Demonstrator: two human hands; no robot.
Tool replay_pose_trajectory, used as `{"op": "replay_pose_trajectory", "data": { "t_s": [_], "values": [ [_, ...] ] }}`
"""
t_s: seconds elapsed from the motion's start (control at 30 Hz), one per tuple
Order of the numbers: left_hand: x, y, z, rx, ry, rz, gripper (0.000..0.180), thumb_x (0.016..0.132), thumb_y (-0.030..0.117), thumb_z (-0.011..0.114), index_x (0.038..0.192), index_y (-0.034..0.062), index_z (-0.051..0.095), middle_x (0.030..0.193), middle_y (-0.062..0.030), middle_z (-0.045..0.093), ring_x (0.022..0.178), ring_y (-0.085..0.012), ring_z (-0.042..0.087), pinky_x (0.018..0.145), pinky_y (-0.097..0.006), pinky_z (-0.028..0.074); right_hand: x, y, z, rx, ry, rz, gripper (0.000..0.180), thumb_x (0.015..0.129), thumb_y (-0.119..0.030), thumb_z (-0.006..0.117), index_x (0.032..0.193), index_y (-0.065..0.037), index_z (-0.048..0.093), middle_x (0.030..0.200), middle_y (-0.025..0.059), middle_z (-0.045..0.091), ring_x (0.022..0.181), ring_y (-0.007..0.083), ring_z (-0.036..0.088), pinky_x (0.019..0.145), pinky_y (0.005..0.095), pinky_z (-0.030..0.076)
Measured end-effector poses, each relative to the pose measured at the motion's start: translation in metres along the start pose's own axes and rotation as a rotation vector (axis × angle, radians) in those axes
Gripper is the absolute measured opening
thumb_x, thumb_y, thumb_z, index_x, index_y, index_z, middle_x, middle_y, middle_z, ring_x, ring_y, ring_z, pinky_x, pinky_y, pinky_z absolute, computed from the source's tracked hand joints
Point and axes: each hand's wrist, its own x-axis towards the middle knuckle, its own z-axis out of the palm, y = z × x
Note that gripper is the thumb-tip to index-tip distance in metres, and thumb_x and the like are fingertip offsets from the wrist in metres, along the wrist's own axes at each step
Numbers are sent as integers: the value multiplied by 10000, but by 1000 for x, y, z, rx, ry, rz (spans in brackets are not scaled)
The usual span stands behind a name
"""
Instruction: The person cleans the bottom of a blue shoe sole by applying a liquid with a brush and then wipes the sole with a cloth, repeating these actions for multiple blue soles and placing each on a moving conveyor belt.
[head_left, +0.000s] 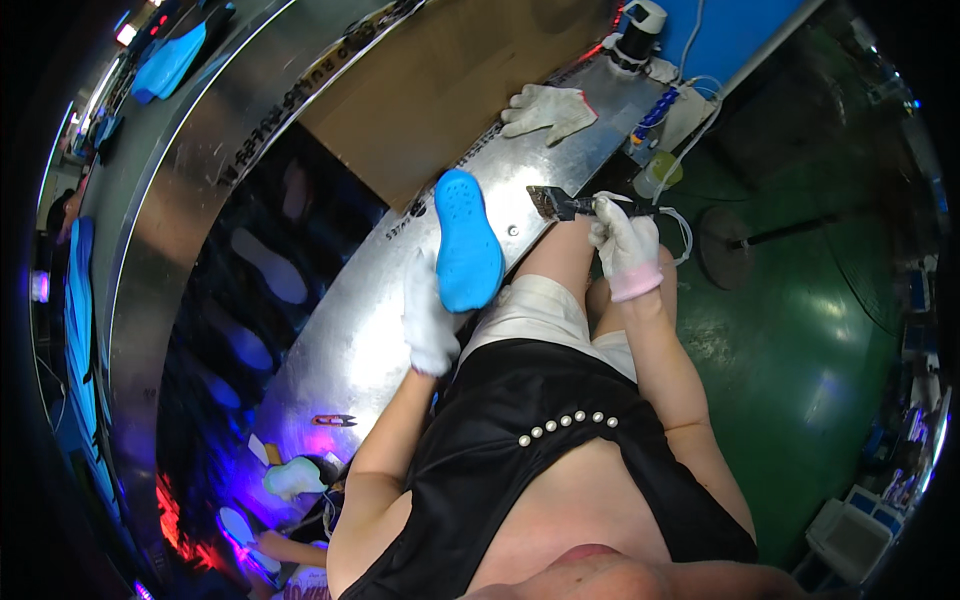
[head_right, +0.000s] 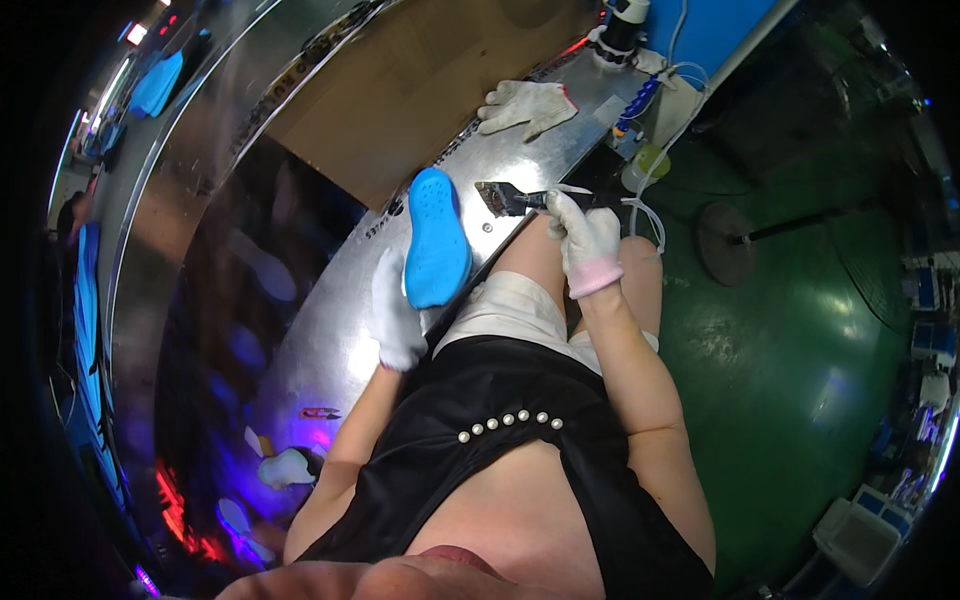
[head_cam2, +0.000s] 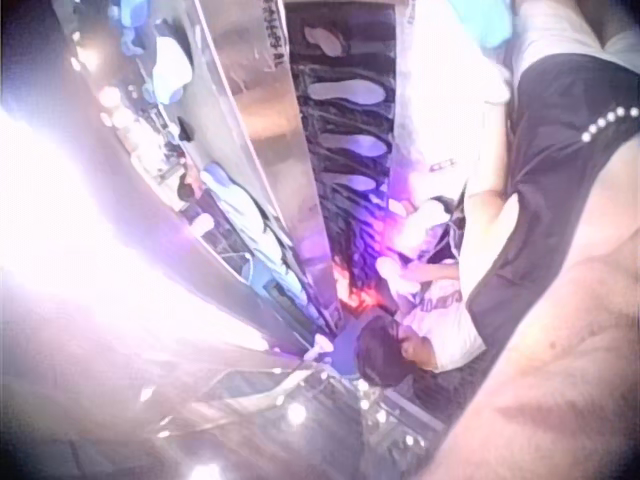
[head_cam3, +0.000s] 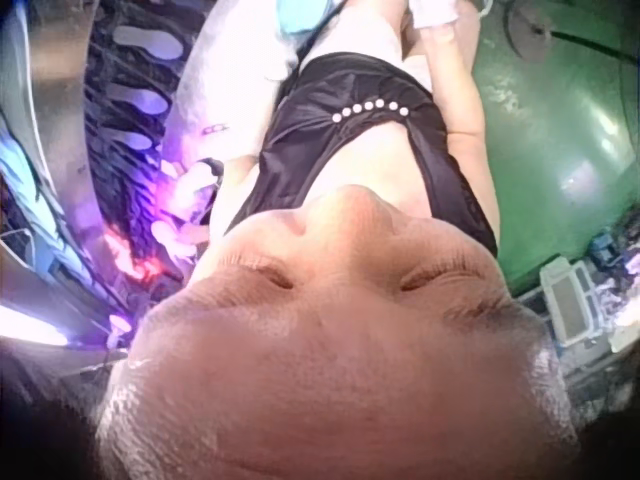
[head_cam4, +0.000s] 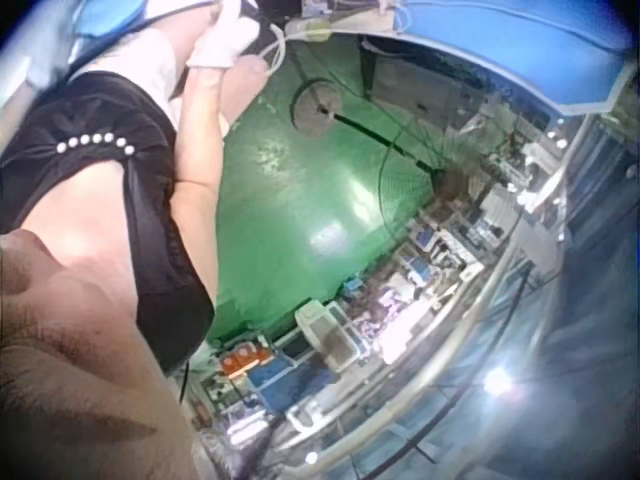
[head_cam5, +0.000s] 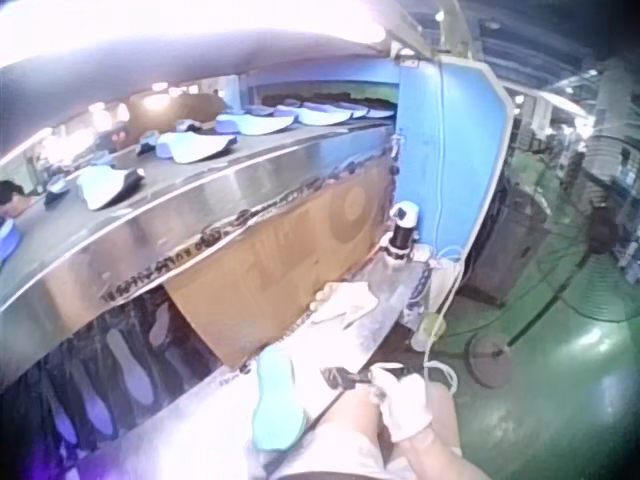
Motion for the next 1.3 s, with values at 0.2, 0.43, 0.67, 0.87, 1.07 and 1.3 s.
{"op": "replay_pose_trajectory", "data": {
  "t_s": [0.2,0.43,0.67,0.87,1.07,1.3],
  "values": [
    [37,19,24,-1402,-84,-655,978,820,805,214,1406,38,371,1346,-197,479,1200,-405,502,997,-449,434,42,37,42,-454,-112,53,207,766,-173,718,674,6,670,566,22,594,477,96,512,468,251,383],
    [39,-26,41,-1606,-115,-583,885,857,758,239,1390,64,373,1343,-198,468,1188,-390,492,966,-545,441,6,34,91,-1474,-442,-379,353,806,-384,591,841,-45,680,751,208,646,735,363,647,727,455,513],
    [33,38,52,-1696,-106,-490,750,937,635,296,1414,59,352,1292,-194,524,1164,-326,532,1020,-462,417,-23,-24,80,-1091,-375,-753,133,764,-187,694,846,-84,676,731,115,644,626,283,613,576,371,490],
    [38,21,55,-1764,-171,-358,797,912,678,298,1425,69,347,1375,-184,455,1185,-356,510,1030,-477,406,-52,-43,82,-790,-660,-671,181,686,-76,764,844,-54,679,761,73,649,677,217,635,611,296,488],
    [46,38,54,-1634,-348,-230,848,895,700,284,1373,6,386,1299,-280,488,1104,-416,558,922,-559,469,-63,-33,75,-1000,-624,-1039,164,730,-99,717,883,-76,663,775,59,641,663,236,608,603,355,477],
    [53,30,39,-1569,-248,-423,754,929,638,279,1379,42,386,1267,-232,526,1071,-407,572,849,-516,523,-64,-34,72,-896,-473,-861,228,678,-19,776,885,-27,681,816,109,667,690,248,633,641,305,498]
  ]
}}
